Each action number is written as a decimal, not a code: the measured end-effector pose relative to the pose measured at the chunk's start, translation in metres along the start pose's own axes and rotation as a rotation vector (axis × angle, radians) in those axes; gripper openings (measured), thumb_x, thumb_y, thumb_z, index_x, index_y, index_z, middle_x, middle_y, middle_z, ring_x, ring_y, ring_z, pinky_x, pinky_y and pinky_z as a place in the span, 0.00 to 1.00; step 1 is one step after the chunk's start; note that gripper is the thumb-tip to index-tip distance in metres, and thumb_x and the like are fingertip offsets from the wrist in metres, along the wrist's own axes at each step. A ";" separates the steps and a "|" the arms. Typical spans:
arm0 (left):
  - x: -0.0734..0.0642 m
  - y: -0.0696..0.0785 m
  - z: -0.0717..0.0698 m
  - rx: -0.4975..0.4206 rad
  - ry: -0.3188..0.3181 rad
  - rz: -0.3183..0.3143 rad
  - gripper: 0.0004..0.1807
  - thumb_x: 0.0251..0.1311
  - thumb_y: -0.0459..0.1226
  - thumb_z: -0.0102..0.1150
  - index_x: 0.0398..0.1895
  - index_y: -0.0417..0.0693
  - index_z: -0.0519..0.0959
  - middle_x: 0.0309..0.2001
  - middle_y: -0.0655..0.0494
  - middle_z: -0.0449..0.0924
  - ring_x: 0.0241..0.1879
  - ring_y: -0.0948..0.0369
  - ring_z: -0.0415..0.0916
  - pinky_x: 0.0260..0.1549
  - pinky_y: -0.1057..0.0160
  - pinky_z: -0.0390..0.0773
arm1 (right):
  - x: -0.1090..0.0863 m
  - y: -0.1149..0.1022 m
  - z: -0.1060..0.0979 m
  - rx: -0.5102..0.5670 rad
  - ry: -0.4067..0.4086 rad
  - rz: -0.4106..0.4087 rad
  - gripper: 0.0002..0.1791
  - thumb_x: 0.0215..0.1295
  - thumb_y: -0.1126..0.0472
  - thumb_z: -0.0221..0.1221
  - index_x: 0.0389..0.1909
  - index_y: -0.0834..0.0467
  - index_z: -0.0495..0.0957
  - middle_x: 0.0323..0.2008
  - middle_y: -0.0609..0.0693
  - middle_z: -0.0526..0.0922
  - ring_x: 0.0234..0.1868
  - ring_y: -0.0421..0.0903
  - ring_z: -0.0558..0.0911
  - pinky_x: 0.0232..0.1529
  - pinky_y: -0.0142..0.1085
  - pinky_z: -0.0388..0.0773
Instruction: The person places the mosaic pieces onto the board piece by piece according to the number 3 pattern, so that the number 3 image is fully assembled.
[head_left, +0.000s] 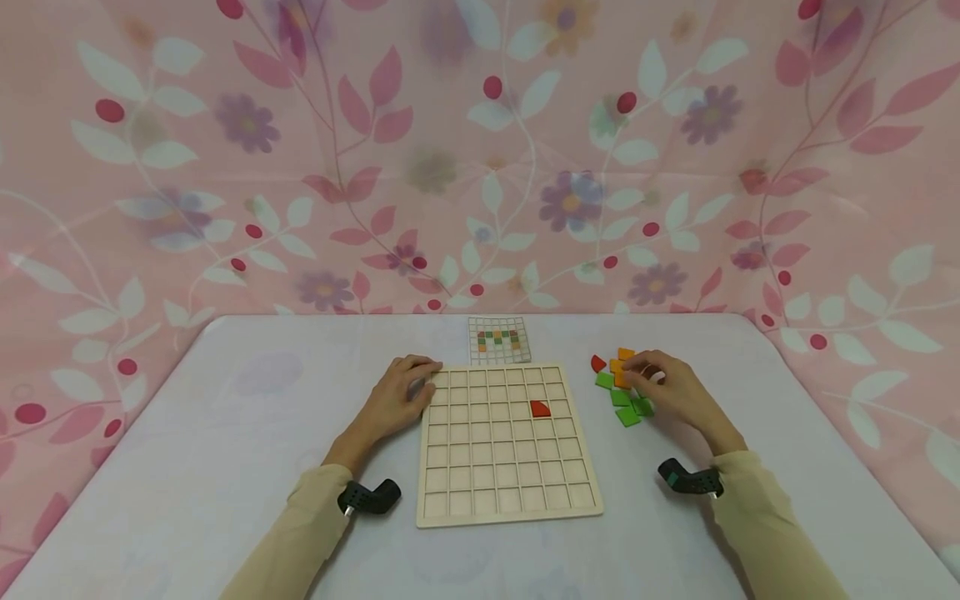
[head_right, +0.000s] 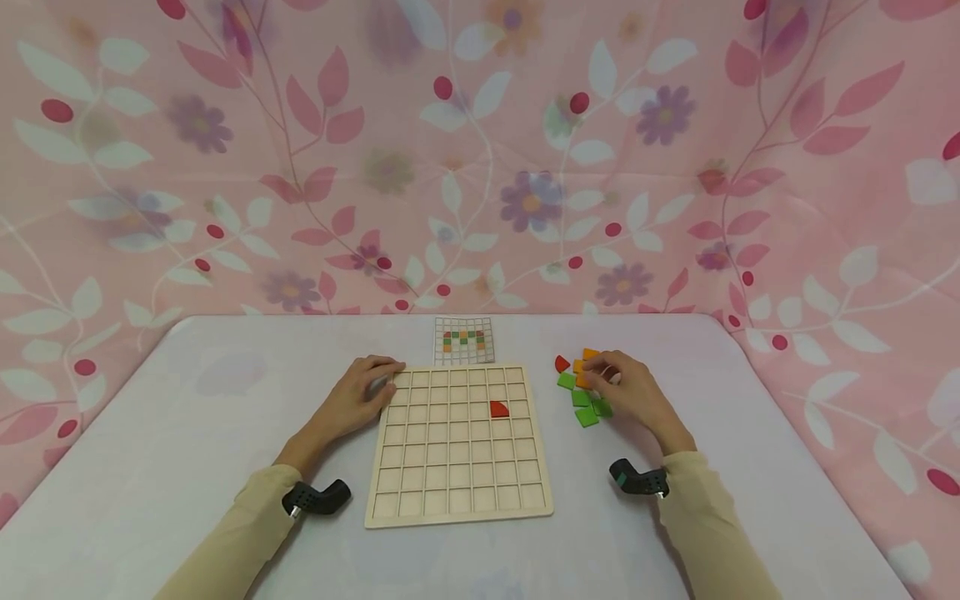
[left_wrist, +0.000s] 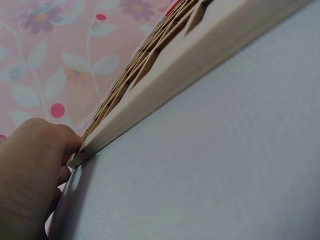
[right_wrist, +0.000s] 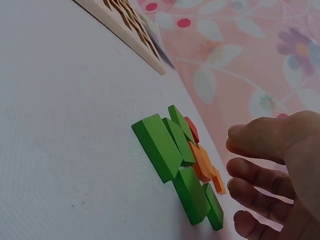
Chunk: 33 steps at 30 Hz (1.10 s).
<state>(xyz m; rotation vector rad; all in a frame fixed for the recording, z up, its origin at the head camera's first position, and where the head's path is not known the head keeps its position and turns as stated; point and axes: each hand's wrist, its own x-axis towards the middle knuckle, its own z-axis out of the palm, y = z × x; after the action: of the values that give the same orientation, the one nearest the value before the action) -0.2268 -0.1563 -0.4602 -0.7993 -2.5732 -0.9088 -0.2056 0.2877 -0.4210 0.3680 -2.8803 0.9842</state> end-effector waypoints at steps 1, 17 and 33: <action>0.000 0.000 0.000 0.003 0.002 0.002 0.17 0.62 0.36 0.57 0.53 0.44 0.79 0.52 0.48 0.76 0.51 0.51 0.69 0.48 0.47 0.72 | 0.000 0.001 -0.001 0.001 -0.003 0.007 0.14 0.66 0.53 0.57 0.46 0.57 0.79 0.43 0.53 0.82 0.40 0.48 0.76 0.39 0.34 0.73; 0.000 -0.001 -0.001 -0.014 -0.010 -0.002 0.17 0.63 0.37 0.56 0.54 0.45 0.79 0.53 0.49 0.76 0.51 0.51 0.69 0.50 0.47 0.71 | -0.002 0.013 -0.008 -0.016 -0.041 0.088 0.16 0.66 0.50 0.57 0.46 0.57 0.79 0.43 0.55 0.81 0.42 0.50 0.75 0.39 0.35 0.72; 0.000 0.001 -0.001 -0.003 -0.001 0.001 0.17 0.61 0.36 0.58 0.54 0.44 0.79 0.52 0.48 0.76 0.51 0.50 0.70 0.50 0.47 0.71 | -0.009 0.026 -0.022 0.007 -0.163 0.092 0.20 0.65 0.49 0.57 0.52 0.57 0.77 0.46 0.56 0.80 0.42 0.48 0.74 0.38 0.32 0.72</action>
<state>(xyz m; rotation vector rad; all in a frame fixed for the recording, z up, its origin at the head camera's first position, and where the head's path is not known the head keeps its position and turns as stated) -0.2261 -0.1565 -0.4595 -0.8016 -2.5731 -0.9124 -0.2035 0.3232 -0.4200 0.3344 -3.0658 1.0244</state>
